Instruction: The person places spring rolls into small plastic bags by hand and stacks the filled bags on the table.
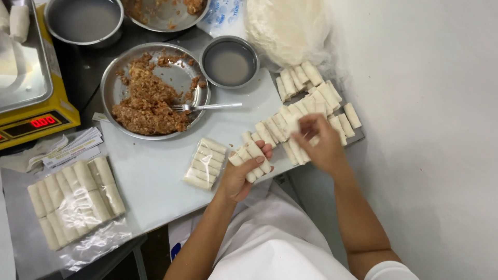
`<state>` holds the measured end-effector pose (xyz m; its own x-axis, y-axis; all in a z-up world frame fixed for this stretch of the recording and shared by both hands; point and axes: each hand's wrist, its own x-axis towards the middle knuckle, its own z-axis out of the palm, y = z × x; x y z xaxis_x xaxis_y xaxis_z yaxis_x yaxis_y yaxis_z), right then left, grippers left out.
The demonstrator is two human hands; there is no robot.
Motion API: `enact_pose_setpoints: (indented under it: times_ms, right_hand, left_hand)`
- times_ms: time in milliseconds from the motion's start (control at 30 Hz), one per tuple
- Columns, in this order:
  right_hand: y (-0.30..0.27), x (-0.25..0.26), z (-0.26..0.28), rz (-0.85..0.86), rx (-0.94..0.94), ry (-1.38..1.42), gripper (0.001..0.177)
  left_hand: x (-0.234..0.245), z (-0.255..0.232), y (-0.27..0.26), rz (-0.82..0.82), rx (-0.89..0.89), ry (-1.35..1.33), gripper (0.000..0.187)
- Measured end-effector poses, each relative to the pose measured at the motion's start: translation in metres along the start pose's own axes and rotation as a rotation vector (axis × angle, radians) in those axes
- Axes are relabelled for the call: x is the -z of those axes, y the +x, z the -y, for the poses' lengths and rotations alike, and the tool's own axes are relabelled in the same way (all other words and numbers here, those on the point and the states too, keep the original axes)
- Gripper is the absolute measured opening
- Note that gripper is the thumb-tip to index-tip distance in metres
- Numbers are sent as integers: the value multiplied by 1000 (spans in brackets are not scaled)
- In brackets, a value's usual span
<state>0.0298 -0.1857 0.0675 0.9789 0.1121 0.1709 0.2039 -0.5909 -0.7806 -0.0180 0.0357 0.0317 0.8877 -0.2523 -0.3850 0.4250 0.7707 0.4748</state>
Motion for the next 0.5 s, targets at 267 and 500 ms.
enact_pose_setpoints:
  times_ms: [267,500]
  right_hand:
    - [-25,-45,2,113,66,467,31]
    - [-34,-45,7,129,157,520,27]
  left_hand:
    - [4,12,2,5,24,35,44]
    - [-4,9,-15,8,33,-24,41]
